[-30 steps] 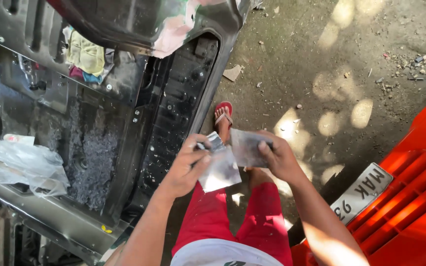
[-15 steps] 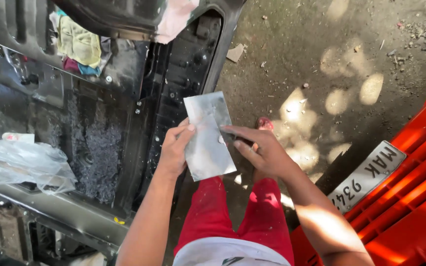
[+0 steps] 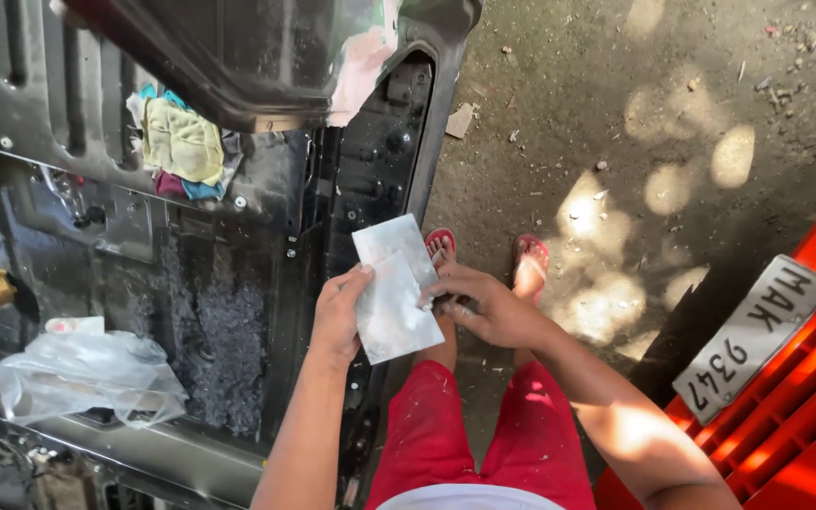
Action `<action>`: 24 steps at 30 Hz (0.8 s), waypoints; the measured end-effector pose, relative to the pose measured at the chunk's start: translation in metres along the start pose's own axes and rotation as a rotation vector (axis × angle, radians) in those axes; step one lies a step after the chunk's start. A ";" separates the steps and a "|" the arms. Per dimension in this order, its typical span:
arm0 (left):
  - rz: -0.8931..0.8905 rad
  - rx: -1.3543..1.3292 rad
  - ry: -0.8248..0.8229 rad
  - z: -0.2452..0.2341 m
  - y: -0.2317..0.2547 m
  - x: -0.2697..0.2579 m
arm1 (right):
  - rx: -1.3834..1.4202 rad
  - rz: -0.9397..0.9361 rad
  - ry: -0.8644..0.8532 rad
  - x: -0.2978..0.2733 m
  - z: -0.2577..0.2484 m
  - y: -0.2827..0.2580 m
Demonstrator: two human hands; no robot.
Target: The person uses a sanding block to smooth the surface of a car door, focusing on the lower edge and the area around the door latch. They move between different sections of the door, applying pressure to the sanding block to remove material and prepare the surface.
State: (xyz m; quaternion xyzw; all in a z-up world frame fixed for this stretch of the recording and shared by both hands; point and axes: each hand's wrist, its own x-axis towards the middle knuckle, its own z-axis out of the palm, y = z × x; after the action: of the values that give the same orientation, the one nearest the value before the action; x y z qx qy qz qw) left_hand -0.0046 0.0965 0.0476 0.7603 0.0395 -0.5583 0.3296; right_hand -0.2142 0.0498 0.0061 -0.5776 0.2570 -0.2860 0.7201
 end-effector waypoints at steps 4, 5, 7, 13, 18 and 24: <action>0.058 0.053 0.057 -0.026 -0.032 0.028 | 0.025 0.003 0.121 0.014 -0.009 0.039; 0.122 0.065 0.050 -0.037 -0.049 0.045 | 0.071 0.046 0.228 0.020 -0.017 0.055; 0.051 0.148 -0.027 -0.053 -0.104 0.055 | 0.320 0.093 0.339 0.056 -0.006 0.070; -0.389 0.154 -0.227 -0.083 -0.222 0.039 | 0.614 0.192 0.447 0.152 0.001 0.043; -0.627 0.034 -0.219 -0.094 -0.236 0.028 | 0.638 0.202 0.511 0.179 0.002 0.051; -0.595 -0.033 -0.254 -0.114 -0.234 0.043 | 0.508 0.191 0.567 0.185 0.007 0.051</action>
State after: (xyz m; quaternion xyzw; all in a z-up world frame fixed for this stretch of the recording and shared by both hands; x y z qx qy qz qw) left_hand 0.0048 0.3274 -0.0783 0.6342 0.2273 -0.7200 0.1666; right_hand -0.0736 -0.0678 -0.0494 -0.2524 0.4193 -0.4206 0.7639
